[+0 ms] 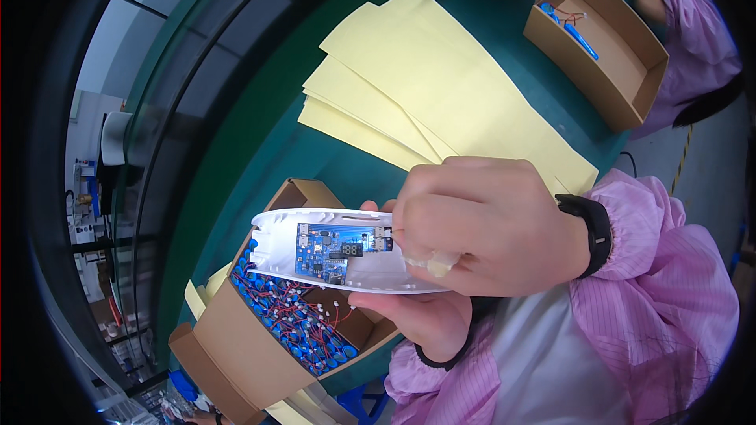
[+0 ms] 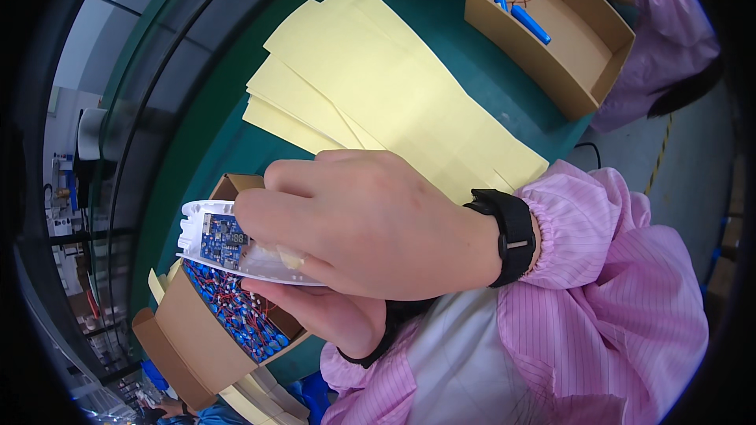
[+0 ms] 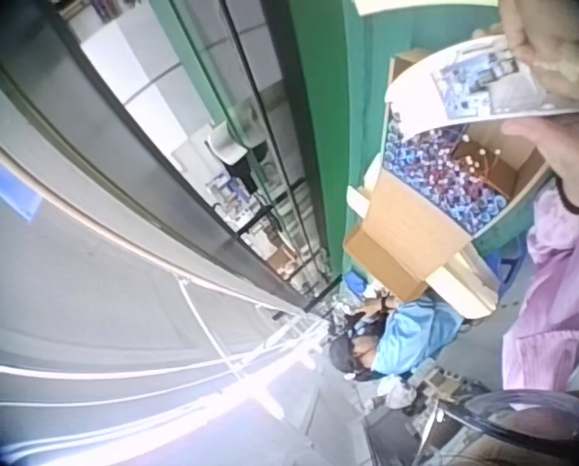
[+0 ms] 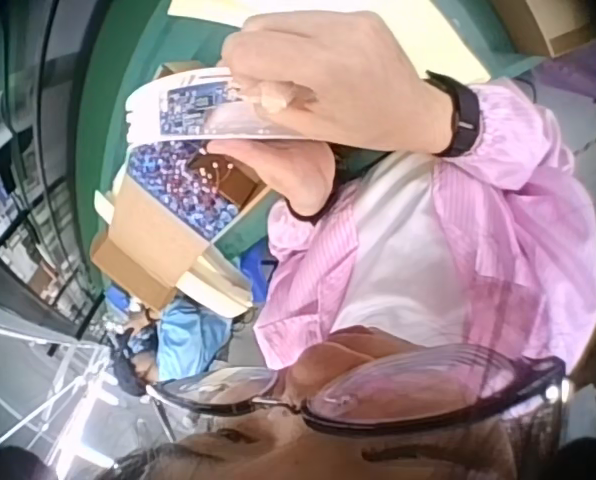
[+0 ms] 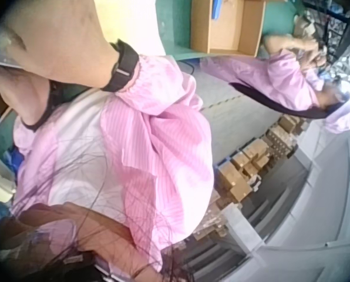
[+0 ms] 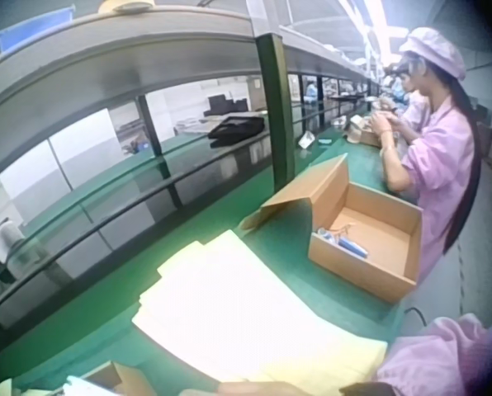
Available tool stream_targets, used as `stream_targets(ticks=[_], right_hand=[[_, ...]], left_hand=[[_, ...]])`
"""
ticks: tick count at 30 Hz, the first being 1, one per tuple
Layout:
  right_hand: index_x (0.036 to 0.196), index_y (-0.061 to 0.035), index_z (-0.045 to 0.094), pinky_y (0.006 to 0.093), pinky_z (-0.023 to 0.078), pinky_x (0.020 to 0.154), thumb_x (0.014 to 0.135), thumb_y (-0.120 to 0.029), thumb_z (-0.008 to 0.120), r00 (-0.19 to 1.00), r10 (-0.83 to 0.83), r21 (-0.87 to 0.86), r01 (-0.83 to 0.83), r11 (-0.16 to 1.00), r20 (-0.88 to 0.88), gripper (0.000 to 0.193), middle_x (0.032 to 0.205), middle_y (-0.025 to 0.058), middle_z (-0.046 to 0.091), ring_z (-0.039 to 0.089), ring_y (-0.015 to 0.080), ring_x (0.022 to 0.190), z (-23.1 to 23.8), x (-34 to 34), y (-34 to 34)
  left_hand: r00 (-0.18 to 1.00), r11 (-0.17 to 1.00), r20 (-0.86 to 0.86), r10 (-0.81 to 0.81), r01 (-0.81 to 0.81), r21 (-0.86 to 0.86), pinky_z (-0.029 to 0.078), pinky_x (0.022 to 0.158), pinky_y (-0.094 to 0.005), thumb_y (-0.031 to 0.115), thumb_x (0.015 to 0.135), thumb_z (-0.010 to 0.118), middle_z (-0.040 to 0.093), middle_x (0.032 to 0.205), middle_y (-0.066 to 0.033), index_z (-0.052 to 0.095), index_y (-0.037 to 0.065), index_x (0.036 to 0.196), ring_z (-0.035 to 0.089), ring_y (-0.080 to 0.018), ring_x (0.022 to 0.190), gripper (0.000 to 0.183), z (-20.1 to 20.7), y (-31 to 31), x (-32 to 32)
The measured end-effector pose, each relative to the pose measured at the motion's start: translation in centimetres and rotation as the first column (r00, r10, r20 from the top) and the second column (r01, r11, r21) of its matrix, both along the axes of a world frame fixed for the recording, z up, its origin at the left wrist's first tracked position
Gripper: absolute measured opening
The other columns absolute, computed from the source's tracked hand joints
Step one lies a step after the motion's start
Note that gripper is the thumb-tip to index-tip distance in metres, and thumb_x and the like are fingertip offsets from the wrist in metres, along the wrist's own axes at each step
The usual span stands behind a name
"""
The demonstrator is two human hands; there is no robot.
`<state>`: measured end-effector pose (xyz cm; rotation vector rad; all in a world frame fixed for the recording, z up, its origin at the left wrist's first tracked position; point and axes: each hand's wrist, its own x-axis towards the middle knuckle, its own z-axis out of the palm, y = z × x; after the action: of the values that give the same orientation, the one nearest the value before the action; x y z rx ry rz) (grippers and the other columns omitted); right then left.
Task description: Assembling LED display modules into plastic housings and preparing battery cells with adhesive strips.
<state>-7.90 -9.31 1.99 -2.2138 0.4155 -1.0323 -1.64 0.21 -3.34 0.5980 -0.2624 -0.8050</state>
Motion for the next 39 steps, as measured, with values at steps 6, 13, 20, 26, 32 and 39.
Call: stream_targets(ticks=[6, 13, 20, 26, 32, 39], right_hand=[[0.072, -0.0099, 0.054, 0.0267, 0.048, 0.053, 0.068, -0.004, 0.070, 1.000, -0.018, -0.004, 0.018, 1.000, 0.013, 0.018, 0.076, 0.0029, 0.062, 0.063, 0.0182, 0.065, -0.1, 0.1, 0.0], [0.073, -0.0088, 0.054, 0.0278, 0.047, 0.052, 0.067, -0.004, 0.070, 0.999, -0.032, -0.009, 0.032, 0.999, 0.010, 0.017, 0.076, 0.0041, 0.062, 0.062, 0.0203, 0.064, -0.1, 0.2, -0.1], [0.075, -0.0067, 0.056, 0.0286, 0.047, 0.052, 0.066, -0.005, 0.068, 0.986, 0.037, 0.010, -0.039, 0.999, 0.160, 0.015, 0.077, 0.0067, 0.060, 0.057, 0.0223, 0.060, -0.5, 0.5, -0.1], [0.077, -0.0034, 0.057, 0.0291, 0.045, 0.051, 0.065, -0.007, 0.069, 0.978, 0.099, -0.077, -0.086, 0.993, 0.181, 0.017, 0.079, 0.0088, 0.057, 0.054, 0.0225, 0.058, -1.0, 0.6, -0.6], [0.079, -0.0019, 0.058, 0.0296, 0.044, 0.049, 0.066, -0.006, 0.068, 0.975, 0.090, -0.075, -0.076, 0.994, 0.203, 0.016, 0.077, 0.0098, 0.055, 0.051, 0.0226, 0.056, -0.3, 0.7, -0.8], [0.084, -0.0038, 0.056, 0.0310, 0.047, 0.055, 0.067, -0.007, 0.071, 0.991, 0.129, -0.121, -0.132, 0.984, -0.027, 0.023, 0.082, 0.0108, 0.058, 0.057, 0.0251, 0.064, 0.1, 0.2, -1.6]], left_hand=[[0.999, 0.998, -0.011, -0.035, 0.034, -0.052, 0.034, 0.106, -0.0383, 0.067, 0.094, 0.026, 0.041, 0.136, -0.0131, 0.025, 0.003, 0.143, 0.042, -0.0230, 0.127, 0.081, 0.0, -0.1, 0.1], [1.000, 0.998, 0.020, -0.011, 0.010, 0.057, 0.033, 0.107, -0.0392, 0.066, 0.095, 0.025, 0.039, 0.139, -0.0114, 0.023, 0.006, 0.145, 0.040, -0.0226, 0.129, 0.079, 0.7, -0.2, -0.1], [0.996, 1.000, 0.082, 0.019, -0.020, 0.005, 0.034, 0.107, -0.0385, 0.066, 0.094, 0.026, 0.039, 0.139, -0.0105, 0.022, 0.006, 0.145, 0.040, -0.0225, 0.129, 0.079, 0.1, 0.4, 0.1], [0.990, 0.955, 0.131, 0.043, -0.079, 0.287, 0.032, 0.108, -0.0373, 0.066, 0.095, 0.026, 0.037, 0.140, -0.0104, 0.020, 0.008, 0.146, 0.039, -0.0216, 0.130, 0.077, 1.2, 0.3, -0.2], [0.969, 0.956, 0.240, 0.060, -0.125, 0.267, 0.034, 0.109, -0.0345, 0.057, 0.099, 0.024, 0.035, 0.146, -0.0026, 0.021, 0.018, 0.148, 0.037, -0.0179, 0.133, 0.062, 0.6, 0.8, -0.2], [0.997, 0.993, 0.069, -0.020, 0.011, 0.121, 0.034, 0.108, -0.0374, 0.058, 0.099, 0.023, 0.036, 0.145, -0.0042, 0.023, 0.016, 0.147, 0.039, -0.0204, 0.132, 0.064, 0.9, 0.2, 0.7]])
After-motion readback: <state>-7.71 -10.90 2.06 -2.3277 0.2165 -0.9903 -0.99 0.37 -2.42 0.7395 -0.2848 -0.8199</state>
